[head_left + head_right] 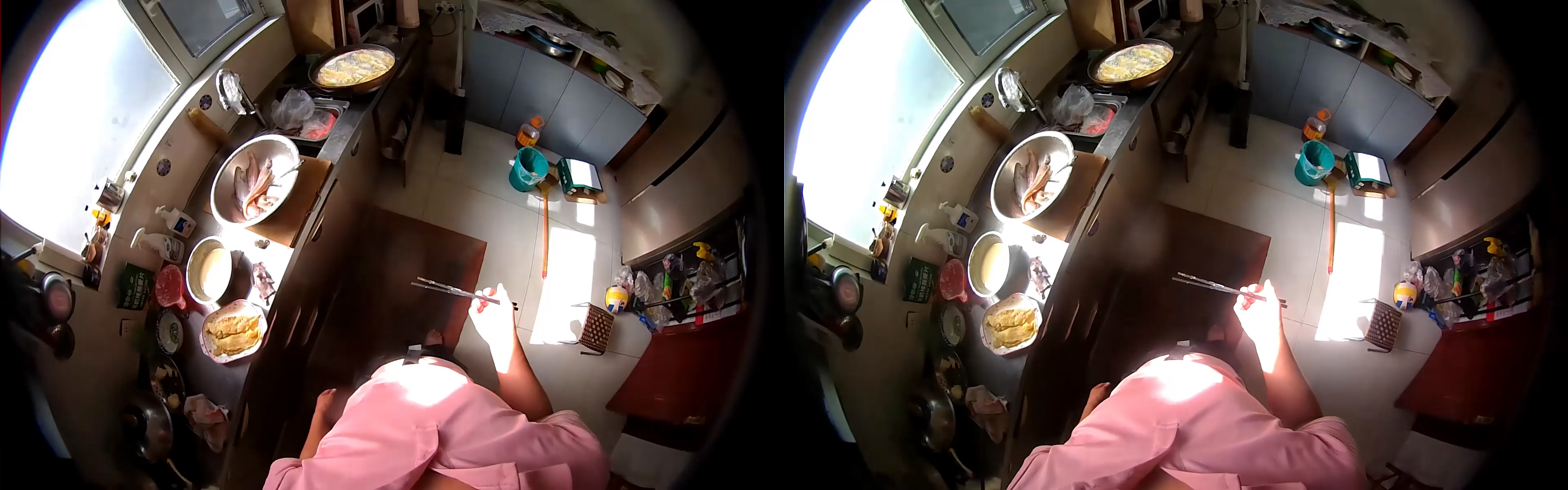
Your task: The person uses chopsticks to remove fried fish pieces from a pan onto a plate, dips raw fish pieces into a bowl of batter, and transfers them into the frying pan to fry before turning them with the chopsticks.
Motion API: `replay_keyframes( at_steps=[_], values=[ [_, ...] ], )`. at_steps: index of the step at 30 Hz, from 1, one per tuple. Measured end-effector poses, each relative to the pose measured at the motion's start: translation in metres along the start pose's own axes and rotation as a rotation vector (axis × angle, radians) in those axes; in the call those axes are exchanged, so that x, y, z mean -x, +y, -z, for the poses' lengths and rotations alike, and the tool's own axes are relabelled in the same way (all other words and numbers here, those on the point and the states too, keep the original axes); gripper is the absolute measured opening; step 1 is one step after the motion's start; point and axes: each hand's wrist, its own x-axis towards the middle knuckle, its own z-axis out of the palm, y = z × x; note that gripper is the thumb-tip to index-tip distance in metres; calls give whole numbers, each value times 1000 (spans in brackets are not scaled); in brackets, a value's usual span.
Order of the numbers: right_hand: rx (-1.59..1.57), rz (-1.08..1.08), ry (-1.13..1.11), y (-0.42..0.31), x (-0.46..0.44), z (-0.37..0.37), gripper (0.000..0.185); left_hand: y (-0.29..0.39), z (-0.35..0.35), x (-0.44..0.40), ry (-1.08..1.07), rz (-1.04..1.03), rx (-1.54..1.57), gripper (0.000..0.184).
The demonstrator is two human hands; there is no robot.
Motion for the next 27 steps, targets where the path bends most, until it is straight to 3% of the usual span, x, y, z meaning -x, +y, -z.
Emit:
replay_keyframes(
  at_steps=[1, 2, 3, 10, 12, 13, 19, 20, 22, 24, 26, 27],
  values=[
    [17, 1, -49, -15, -18, -4, 33, 65, -8, 52, 6, -35, 108, 27],
    [35, 10, 70, -27, -28, -23, 33, 125, -14, 97, 11, -61, 217, 23],
    [49, 16, 42, -38, -43, -27, 32, 153, -20, 114, -43, -101, 359, 19],
    [52, -7, 57, -70, -136, -58, 33, 206, -44, 78, 17, -72, 492, 14],
    [54, -38, 41, -73, -161, -67, 33, 171, -45, 19, -50, 36, 187, 31],
    [44, -38, 36, -73, -170, -74, 33, 173, -41, -2, -62, 20, 183, 31],
    [94, 41, -14, -99, -223, -134, 34, 253, -49, -93, -125, -653, -228, 14],
    [97, 54, -25, -104, -232, -147, 33, 289, -42, -98, -46, -671, -528, 17],
    [121, 102, -7, -115, -255, -169, 33, 239, -82, -253, -17, -416, -291, 19],
    [161, 131, -66, -122, -276, -191, 32, 413, -52, -134, 13, -145, 471, 28],
    [190, 169, -52, -123, -294, -214, 32, 398, -62, -198, -40, -534, 302, 29],
    [178, 151, -59, -122, -303, -226, 33, 402, -58, -208, -32, -526, 294, 29]
  ],
)
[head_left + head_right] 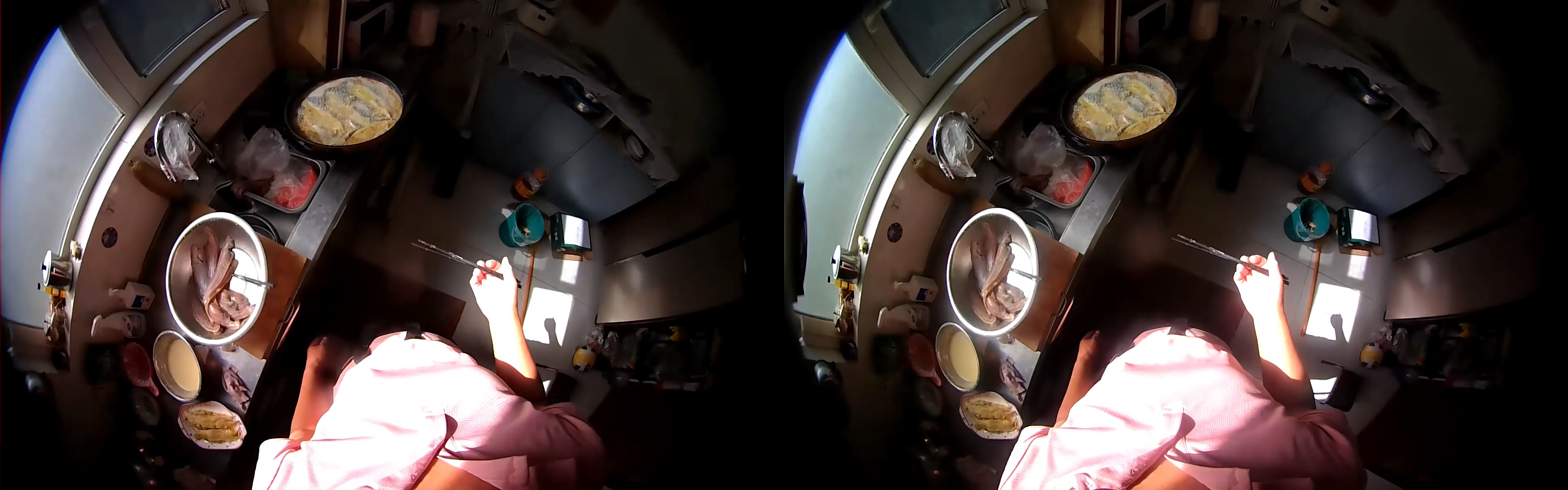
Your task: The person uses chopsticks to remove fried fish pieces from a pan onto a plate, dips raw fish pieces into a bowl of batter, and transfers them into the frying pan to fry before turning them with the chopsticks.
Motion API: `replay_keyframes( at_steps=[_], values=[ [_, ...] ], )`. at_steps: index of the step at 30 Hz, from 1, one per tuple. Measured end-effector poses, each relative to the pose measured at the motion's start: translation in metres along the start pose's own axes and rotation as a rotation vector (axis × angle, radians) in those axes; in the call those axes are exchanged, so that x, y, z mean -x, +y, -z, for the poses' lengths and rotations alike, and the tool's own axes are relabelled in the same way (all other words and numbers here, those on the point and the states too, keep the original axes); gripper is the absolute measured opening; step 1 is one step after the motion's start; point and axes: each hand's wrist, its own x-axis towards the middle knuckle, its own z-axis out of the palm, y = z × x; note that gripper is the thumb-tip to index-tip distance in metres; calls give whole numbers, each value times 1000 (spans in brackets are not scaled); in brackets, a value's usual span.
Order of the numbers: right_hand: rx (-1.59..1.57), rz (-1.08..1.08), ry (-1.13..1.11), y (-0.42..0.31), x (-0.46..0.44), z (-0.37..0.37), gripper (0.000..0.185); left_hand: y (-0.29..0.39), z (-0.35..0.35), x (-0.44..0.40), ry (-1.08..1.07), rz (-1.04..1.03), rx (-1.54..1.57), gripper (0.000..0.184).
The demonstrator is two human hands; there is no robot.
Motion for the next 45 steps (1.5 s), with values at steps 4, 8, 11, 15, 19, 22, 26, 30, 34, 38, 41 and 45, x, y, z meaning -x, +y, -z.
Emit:
replay_keyframes(
  at_steps=[4, 8, 11, 15, 19, 22, 26, 30, 34, 38, 41, 45],
  values=[
    [120, -36, -79, 1, -54, -27, 35, 115, -2, 7, 20, 213, 50, 21],
    [213, -85, -198, 3, -116, -62, 38, 129, -9, 28, 69, 492, 225, 23],
    [280, -91, -260, -1, -163, -93, 38, 62, -7, 32, 69, 495, 87, 23],
    [396, -103, -354, -12, -236, -131, 39, 16, -22, 23, 161, 524, 35, 24],
    [620, -90, -479, -26, -301, -164, 32, 10, -58, 21, 329, 578, 119, 25],
    [795, -37, -513, -35, -343, -187, 29, 18, -91, 20, 441, 618, 200, 26],
    [898, -94, -555, -39, -396, -210, 24, 30, -136, 18, 544, 656, 269, 27],
    [954, -72, -620, -24, -423, -220, 21, 38, -169, 19, 573, 686, 269, 28],
    [1339, 654, -1065, 9, -398, -228, 14, 32, -179, 19, 564, 699, 242, 29],
    [1378, 713, -1234, 36, -378, -215, 19, 18, -173, 12, 565, 687, 238, 30],
    [1286, 561, -1195, 51, -370, -212, 21, 8, -163, 1, 575, 667, 267, 31],
    [1472, 690, -1295, 62, -369, -215, 21, -11, -139, -20, 621, 631, 344, 32]
  ],
)
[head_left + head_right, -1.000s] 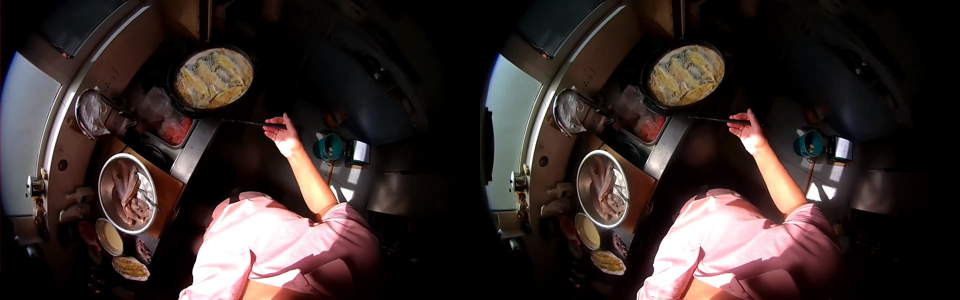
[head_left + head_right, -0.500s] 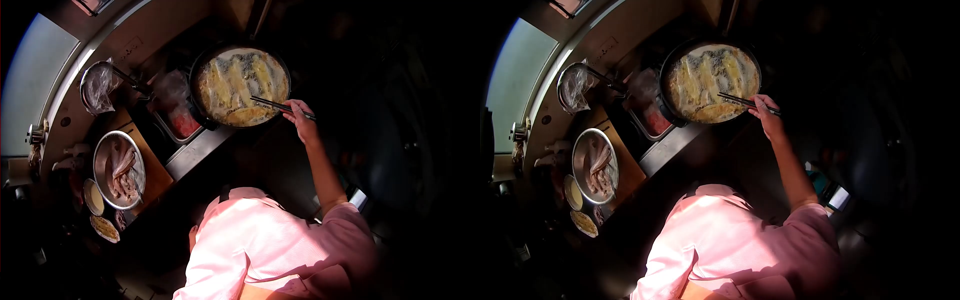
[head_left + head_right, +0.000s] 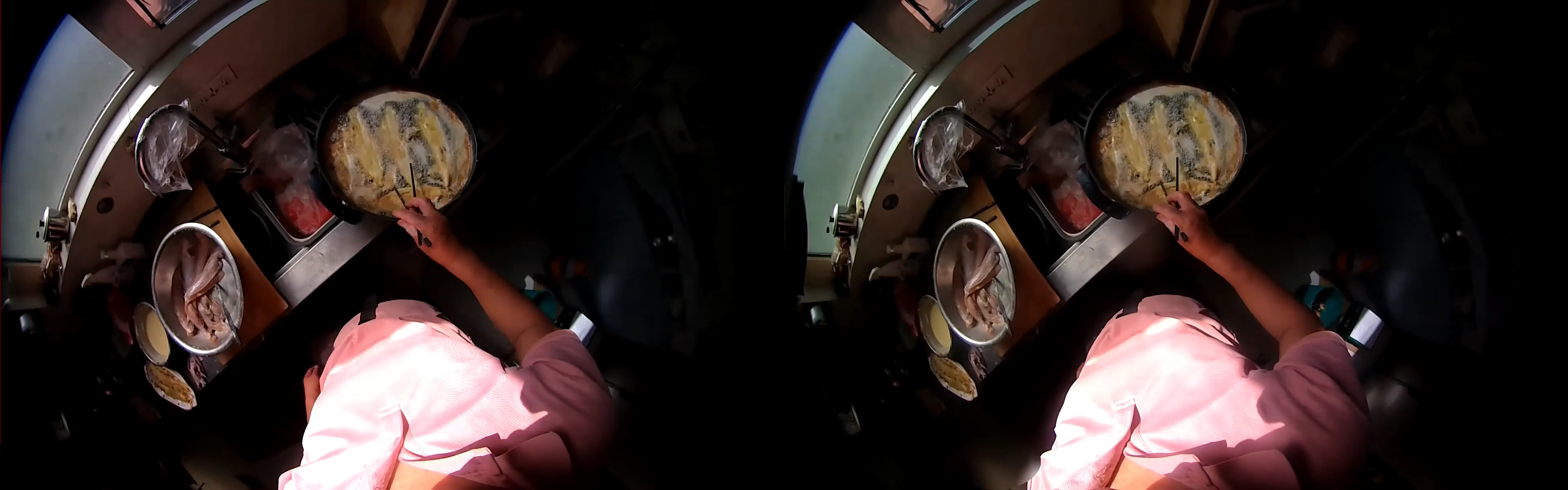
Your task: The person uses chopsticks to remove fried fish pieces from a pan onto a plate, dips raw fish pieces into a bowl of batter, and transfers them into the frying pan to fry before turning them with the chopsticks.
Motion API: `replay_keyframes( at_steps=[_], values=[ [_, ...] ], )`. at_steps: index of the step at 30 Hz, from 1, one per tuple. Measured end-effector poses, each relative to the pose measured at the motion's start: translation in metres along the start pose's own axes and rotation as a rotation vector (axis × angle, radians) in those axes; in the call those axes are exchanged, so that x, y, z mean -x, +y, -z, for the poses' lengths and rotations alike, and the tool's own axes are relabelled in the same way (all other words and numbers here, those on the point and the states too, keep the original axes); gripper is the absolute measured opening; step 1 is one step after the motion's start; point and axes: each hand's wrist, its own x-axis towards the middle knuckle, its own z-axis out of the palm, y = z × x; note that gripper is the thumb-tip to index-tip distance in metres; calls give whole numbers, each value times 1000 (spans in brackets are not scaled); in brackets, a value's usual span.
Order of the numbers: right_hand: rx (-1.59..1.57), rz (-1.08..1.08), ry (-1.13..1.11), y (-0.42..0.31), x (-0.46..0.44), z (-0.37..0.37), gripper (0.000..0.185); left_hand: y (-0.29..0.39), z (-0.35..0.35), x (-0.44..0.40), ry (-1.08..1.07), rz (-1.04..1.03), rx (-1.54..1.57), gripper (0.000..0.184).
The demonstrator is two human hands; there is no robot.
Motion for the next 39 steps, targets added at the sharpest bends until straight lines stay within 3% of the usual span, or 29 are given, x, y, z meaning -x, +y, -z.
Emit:
replay_keyframes(
  at_steps=[9, 11, 15, 17, 21, 26, 29, 39],
  values=[
    [213, 40, -46, 33, -30, -25, 24, -2, 13, -38, 10, -30, 55, 35],
    [233, 28, -48, 36, -33, -25, 25, -3, 16, -36, 52, -76, -335, 34],
    [302, 35, -95, 43, -30, -29, 27, -28, 14, -54, 20, -81, -326, 34],
    [317, 39, -108, 44, -32, -28, 26, -45, 16, -70, -35, -215, -443, 34],
    [127, -57, 14, 32, -47, -10, 13, -27, 10, -59, -15, -72, -136, 33],
    [47, -179, 300, 33, -68, 38, 15, -22, 3, -59, -8, 12, 112, 32],
    [116, -78, 488, 55, -91, 53, 13, -10, 3, -54, -26, 17, 126, 32],
    [121, -115, 296, 85, -88, 47, 15, -2, 7, -43, -51, 18, 124, 32]
  ],
)
